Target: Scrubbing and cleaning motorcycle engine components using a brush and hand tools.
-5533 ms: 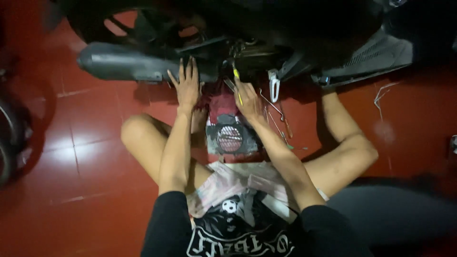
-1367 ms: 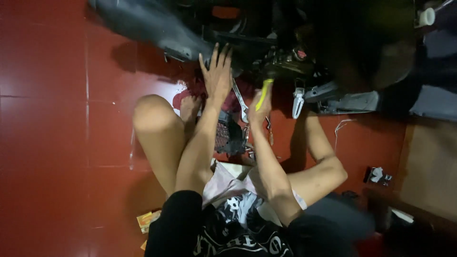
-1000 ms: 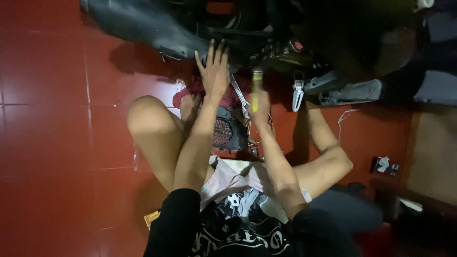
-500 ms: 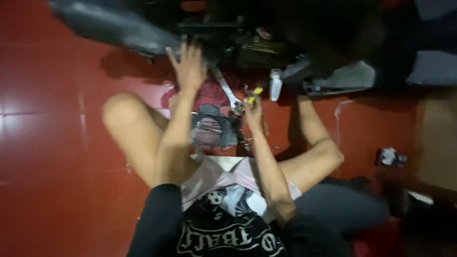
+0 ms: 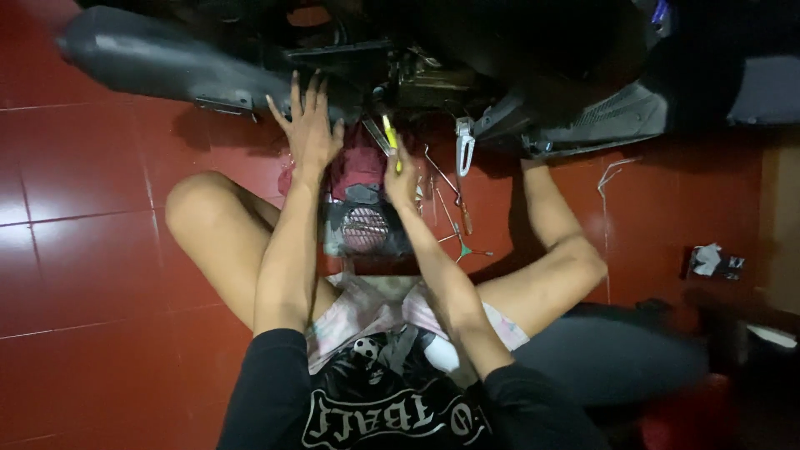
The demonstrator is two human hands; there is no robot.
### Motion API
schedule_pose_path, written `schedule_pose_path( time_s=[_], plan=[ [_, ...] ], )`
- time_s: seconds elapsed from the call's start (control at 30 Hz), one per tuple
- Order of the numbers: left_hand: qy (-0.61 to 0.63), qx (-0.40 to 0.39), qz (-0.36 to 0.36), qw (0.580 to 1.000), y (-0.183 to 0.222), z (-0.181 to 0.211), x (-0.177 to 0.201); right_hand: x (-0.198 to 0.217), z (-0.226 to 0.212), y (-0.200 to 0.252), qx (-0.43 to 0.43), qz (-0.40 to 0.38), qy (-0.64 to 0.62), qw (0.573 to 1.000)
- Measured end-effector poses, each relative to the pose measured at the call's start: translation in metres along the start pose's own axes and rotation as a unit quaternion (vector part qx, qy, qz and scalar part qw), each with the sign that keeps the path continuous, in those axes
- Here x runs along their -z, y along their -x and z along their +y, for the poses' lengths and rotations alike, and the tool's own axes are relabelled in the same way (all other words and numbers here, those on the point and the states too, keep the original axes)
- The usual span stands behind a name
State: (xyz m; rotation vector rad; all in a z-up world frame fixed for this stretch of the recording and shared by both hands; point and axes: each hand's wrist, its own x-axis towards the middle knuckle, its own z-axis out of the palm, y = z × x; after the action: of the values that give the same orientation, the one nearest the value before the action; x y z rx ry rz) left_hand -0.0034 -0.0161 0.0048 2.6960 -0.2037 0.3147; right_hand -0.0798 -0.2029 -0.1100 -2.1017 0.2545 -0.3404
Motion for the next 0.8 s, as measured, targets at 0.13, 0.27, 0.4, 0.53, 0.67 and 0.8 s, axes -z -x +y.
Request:
schedule_pose_path(
  time_s=[0.13, 0.27, 0.4, 0.53, 0.67, 0.8],
  plan=[
    [-0.004, -0.009, -0.006, 1.000, 0.000, -0.003, 0.001, 0.027, 0.156, 0.029, 0.012, 0.148, -0.069, 0.987],
    [-0.012, -0.005, -0.003, 1.000, 0.003, -0.003, -0.001, 0.022, 0.179, -0.006, -0.155, 0.202, 0.054, 0.965],
    [-0.027, -0.010, 0.005, 1.000, 0.001, 0.001, 0.000, 0.057, 0.018, -0.001, -0.034, -0.008, -0.091, 0.995],
    [-0.017, -0.008, -0.002, 1.000, 0.004, -0.001, 0.002, 0.029, 0.089, -0.018, -0.141, 0.233, -0.026, 0.962],
    [-0.039, -0.022, 0.002, 0.999, 0.000, 0.002, -0.001, 0.032, 0.040, -0.022, 0.011, 0.115, -0.094, 0.989],
    [-0.065, -0.018, 0.005, 0.998, 0.001, -0.003, -0.008, 0.008, 0.110, -0.018, -0.238, 0.185, -0.030, 0.953]
  ],
)
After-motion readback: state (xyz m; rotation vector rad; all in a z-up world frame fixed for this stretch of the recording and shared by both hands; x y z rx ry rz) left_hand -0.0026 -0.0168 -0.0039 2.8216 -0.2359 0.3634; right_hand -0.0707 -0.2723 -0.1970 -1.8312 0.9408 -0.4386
